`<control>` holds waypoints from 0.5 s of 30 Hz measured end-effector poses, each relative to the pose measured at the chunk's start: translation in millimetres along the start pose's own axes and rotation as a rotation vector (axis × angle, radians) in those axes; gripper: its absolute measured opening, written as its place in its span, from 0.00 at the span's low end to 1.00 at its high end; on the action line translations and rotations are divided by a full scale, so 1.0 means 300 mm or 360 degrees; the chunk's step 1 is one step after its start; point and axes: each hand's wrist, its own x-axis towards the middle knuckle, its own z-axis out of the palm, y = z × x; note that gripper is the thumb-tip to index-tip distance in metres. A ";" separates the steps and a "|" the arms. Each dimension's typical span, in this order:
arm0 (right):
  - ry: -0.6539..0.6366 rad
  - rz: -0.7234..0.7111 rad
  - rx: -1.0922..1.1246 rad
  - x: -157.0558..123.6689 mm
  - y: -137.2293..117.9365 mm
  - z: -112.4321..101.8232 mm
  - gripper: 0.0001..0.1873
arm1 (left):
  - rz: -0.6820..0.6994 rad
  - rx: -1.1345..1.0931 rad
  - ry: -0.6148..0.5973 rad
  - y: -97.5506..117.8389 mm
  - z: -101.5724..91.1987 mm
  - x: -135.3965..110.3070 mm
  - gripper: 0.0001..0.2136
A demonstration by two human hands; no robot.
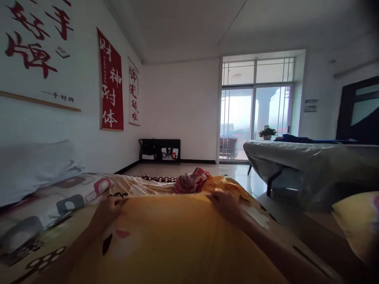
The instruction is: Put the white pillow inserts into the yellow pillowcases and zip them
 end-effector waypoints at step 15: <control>-0.1125 -0.0487 0.0383 0.056 0.068 -0.050 0.12 | 0.0212 0.0740 -0.0923 -0.009 -0.047 -0.001 0.16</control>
